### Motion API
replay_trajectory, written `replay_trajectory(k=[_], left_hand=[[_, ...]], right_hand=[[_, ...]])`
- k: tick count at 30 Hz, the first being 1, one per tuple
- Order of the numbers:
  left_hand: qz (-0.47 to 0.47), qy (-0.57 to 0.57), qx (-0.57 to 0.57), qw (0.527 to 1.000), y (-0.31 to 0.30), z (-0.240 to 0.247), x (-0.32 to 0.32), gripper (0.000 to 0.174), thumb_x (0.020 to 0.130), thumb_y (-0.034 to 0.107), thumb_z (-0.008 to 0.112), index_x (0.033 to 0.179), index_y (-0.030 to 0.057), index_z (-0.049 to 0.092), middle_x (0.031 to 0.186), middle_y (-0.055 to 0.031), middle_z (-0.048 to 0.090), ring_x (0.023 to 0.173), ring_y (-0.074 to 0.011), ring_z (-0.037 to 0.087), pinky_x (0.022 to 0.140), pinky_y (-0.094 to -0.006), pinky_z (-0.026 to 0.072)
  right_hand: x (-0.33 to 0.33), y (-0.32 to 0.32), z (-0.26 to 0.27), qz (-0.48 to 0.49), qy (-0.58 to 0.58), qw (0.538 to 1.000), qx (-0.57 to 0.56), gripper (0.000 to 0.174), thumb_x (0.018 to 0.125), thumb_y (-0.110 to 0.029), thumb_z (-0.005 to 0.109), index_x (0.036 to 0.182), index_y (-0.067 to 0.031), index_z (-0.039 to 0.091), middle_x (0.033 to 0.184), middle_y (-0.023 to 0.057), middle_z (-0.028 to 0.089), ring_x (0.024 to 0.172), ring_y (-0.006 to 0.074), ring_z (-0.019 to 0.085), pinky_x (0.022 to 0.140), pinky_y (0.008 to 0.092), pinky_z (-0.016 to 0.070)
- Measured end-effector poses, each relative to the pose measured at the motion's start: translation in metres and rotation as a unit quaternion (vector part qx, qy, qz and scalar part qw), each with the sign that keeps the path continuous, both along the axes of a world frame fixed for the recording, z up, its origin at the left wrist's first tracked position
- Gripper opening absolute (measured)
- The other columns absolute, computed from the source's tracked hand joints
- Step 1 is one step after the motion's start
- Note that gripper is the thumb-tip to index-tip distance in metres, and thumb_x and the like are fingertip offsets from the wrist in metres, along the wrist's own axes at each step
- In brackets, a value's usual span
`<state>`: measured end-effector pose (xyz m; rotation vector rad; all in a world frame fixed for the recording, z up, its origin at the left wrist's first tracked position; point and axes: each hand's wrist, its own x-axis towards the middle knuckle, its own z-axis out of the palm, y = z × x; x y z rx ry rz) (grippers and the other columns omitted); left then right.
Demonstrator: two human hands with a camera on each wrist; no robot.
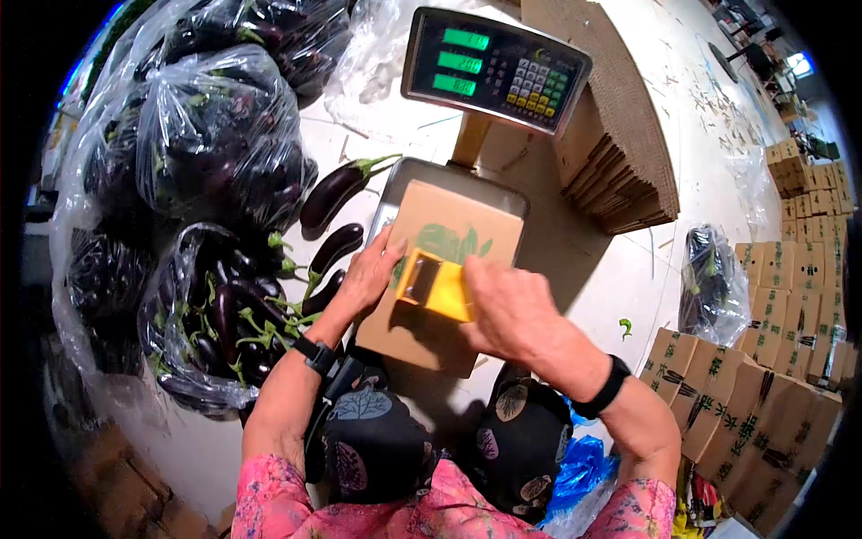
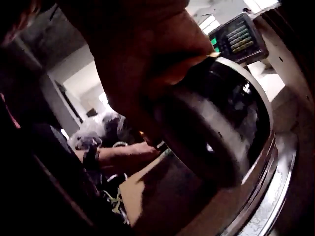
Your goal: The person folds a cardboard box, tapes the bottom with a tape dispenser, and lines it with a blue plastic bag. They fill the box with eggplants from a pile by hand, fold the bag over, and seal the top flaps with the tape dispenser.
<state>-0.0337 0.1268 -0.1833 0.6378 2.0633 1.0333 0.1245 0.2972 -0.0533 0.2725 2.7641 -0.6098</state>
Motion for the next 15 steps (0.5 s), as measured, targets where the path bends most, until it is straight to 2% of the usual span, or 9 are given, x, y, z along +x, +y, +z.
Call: replay_trajectory(k=[1,3,5,7,9,12,15], left_hand=[[0.000,0.010,-0.006,1.000,-0.001,-0.001,0.000,0.061,0.097,0.048,0.043,0.142,0.0067,0.041,0.119,-0.0264,0.062,0.110,-0.0438,0.059,0.092,-0.0429,0.0460],[0.007,0.014,0.003,1.000,-0.005,-0.002,0.001,0.062,0.097,0.050,0.041,0.142,0.0076,0.041,0.118,-0.0262,0.062,0.110,-0.0436,0.059,0.093,-0.0423,0.0450],[0.005,0.020,-0.002,1.000,-0.003,-0.007,0.000,0.062,0.097,0.051,0.041,0.142,0.0084,0.042,0.117,-0.0260,0.063,0.110,-0.0434,0.059,0.093,-0.0425,0.0451],[-0.004,0.014,-0.027,1.000,-0.002,-0.004,-0.001,0.061,0.097,0.053,0.041,0.143,0.0133,0.041,0.115,-0.0252,0.064,0.109,-0.0439,0.060,0.092,-0.0430,0.0461],[0.005,0.027,-0.006,1.000,-0.002,-0.004,-0.001,0.061,0.096,0.053,0.042,0.143,0.0139,0.041,0.115,-0.0248,0.064,0.108,-0.0441,0.060,0.091,-0.0430,0.0467],[-0.001,0.032,-0.021,0.999,-0.003,-0.004,-0.002,0.061,0.096,0.052,0.043,0.143,0.0136,0.041,0.116,-0.0245,0.064,0.109,-0.0431,0.060,0.092,-0.0422,0.0468],[0.003,0.013,-0.011,1.000,-0.002,0.000,-0.001,0.063,0.097,0.054,0.042,0.144,0.0125,0.041,0.122,-0.0230,0.062,0.113,-0.0379,0.060,0.095,-0.0391,0.0453]], right_hand=[[0.010,0.006,0.000,0.001,0.000,1.000,0.005,0.047,0.070,-0.020,0.077,0.103,-0.0005,0.048,0.087,0.0193,0.063,0.076,0.0358,0.066,0.066,0.0463,0.0545],[0.036,0.022,-0.004,-0.017,0.005,1.000,0.003,0.048,0.071,-0.023,0.074,0.103,-0.0020,0.045,0.085,0.0213,0.061,0.077,0.0404,0.063,0.066,0.0478,0.0517],[0.068,0.037,-0.015,-0.059,-0.020,0.998,-0.011,0.047,0.073,-0.026,0.075,0.100,-0.0045,0.044,0.083,0.0201,0.060,0.077,0.0391,0.063,0.065,0.0456,0.0510],[0.095,0.048,-0.032,-0.072,0.024,0.997,-0.018,0.046,0.074,-0.029,0.076,0.099,-0.0046,0.045,0.083,0.0197,0.060,0.077,0.0383,0.063,0.066,0.0440,0.0515],[0.118,0.061,-0.057,-0.082,0.039,0.996,-0.004,0.046,0.075,-0.031,0.077,0.097,-0.0047,0.047,0.083,0.0186,0.060,0.077,0.0385,0.063,0.066,0.0430,0.0520],[0.142,0.075,-0.088,-0.097,0.073,0.991,-0.053,0.045,0.075,-0.028,0.077,0.101,-0.0041,0.050,0.085,0.0175,0.059,0.079,0.0378,0.062,0.069,0.0425,0.0520],[0.143,0.080,-0.120,-0.090,0.116,0.986,-0.078,0.045,0.073,-0.026,0.076,0.102,-0.0035,0.050,0.085,0.0175,0.058,0.081,0.0375,0.061,0.069,0.0430,0.0517]])
